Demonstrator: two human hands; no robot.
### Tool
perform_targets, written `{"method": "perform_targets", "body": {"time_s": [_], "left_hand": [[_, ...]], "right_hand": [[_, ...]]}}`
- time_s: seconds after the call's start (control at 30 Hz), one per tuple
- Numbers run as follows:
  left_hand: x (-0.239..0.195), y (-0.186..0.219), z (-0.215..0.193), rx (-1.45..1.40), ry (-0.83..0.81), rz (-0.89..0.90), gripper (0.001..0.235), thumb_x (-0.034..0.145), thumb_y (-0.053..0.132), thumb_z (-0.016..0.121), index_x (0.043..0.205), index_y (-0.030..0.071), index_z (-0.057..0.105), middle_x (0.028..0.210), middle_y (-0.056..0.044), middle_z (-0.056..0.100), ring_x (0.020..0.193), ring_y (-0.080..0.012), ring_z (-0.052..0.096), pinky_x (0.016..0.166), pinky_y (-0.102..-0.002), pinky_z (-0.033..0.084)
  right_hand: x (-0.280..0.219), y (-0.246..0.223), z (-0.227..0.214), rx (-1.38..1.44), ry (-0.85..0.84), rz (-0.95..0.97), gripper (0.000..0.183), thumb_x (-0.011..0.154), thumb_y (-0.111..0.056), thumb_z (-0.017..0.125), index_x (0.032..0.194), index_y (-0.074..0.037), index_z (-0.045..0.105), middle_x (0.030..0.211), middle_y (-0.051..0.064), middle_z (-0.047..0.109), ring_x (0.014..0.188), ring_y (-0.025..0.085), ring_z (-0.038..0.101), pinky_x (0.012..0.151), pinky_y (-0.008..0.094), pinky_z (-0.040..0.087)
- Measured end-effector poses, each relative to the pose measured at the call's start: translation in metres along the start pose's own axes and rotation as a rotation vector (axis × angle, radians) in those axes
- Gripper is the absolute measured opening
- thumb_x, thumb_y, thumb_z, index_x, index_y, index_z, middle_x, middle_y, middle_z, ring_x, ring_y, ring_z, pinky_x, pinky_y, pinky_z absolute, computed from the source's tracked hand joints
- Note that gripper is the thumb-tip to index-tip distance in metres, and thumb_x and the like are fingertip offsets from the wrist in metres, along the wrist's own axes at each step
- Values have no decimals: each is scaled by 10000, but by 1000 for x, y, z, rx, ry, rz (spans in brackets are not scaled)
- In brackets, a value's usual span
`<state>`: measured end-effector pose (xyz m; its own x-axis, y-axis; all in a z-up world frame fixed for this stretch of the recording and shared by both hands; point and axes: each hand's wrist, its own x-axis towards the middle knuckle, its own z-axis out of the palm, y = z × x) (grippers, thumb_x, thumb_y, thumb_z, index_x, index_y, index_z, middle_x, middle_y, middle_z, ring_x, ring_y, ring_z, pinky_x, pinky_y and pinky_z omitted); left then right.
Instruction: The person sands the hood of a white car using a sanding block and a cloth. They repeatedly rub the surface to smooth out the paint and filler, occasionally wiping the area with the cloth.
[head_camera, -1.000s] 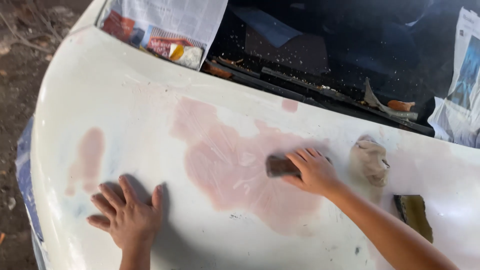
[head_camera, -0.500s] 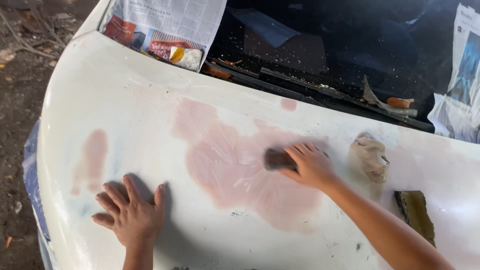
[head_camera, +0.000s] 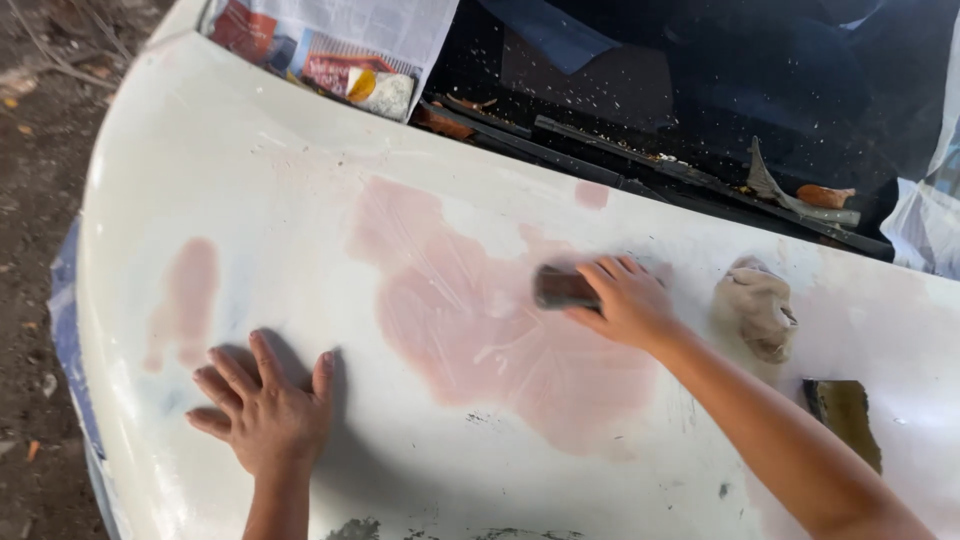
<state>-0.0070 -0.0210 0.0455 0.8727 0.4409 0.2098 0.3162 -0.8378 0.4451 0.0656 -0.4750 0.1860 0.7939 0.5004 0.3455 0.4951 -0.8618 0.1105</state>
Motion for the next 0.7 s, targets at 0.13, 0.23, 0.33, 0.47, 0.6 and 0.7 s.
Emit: {"method": "perform_targets", "body": {"time_s": [0.13, 0.23, 0.33, 0.47, 0.6, 0.7], "left_hand": [[3, 7, -12, -17, -18, -20, 1023, 898, 849, 288, 1624, 130, 237, 1667, -322, 100, 1535, -527, -31, 1114, -768, -66], [2, 8, -12, 4, -13, -25, 1022, 888, 847, 291, 1624, 139, 240, 1655, -333, 95, 1525, -530, -26, 1117, -758, -70], [-11, 4, -16, -32, -37, -35, 1044, 857, 856, 293, 1625, 150, 233, 1658, -306, 94, 1528, -519, -21, 1120, -750, -75], [4, 9, -13, -60, -7, -15, 1018, 881, 851, 279, 1629, 162, 224, 1659, -313, 77, 1525, -508, -40, 1125, -748, -80], [2, 6, -10, -40, -2, -13, 1030, 879, 851, 277, 1624, 141, 235, 1656, -315, 88, 1528, -515, -53, 1118, -754, -82], [2, 5, -9, -3, 3, -5, 1031, 881, 860, 271, 1615, 136, 245, 1658, -331, 87, 1530, -522, -52, 1108, -758, -82]], "right_hand": [[13, 5, 7, -63, -102, 12, 664, 763, -548, 776, 1243, -119, 616, 1180, 95, 627, 1114, 369, 584, 882, 511, 505], [82, -11, 20, -9, -70, 65, 605, 804, -511, 768, 1249, -130, 619, 1185, 92, 628, 1135, 366, 584, 891, 513, 511], [102, -20, 25, 37, 3, 41, 603, 881, -530, 769, 1265, -95, 605, 1205, 105, 623, 1140, 382, 568, 905, 523, 503], [31, 13, -1, 19, -87, -59, 622, 802, -519, 783, 1253, -119, 627, 1152, 83, 621, 1104, 347, 572, 883, 506, 502], [9, 29, 1, 3, -146, -65, 651, 747, -549, 789, 1232, -142, 639, 1122, 61, 631, 1090, 325, 593, 849, 487, 510], [70, 4, 14, -5, -141, 7, 612, 806, -554, 774, 1220, -126, 629, 1132, 90, 632, 1089, 342, 602, 852, 487, 510]]}}
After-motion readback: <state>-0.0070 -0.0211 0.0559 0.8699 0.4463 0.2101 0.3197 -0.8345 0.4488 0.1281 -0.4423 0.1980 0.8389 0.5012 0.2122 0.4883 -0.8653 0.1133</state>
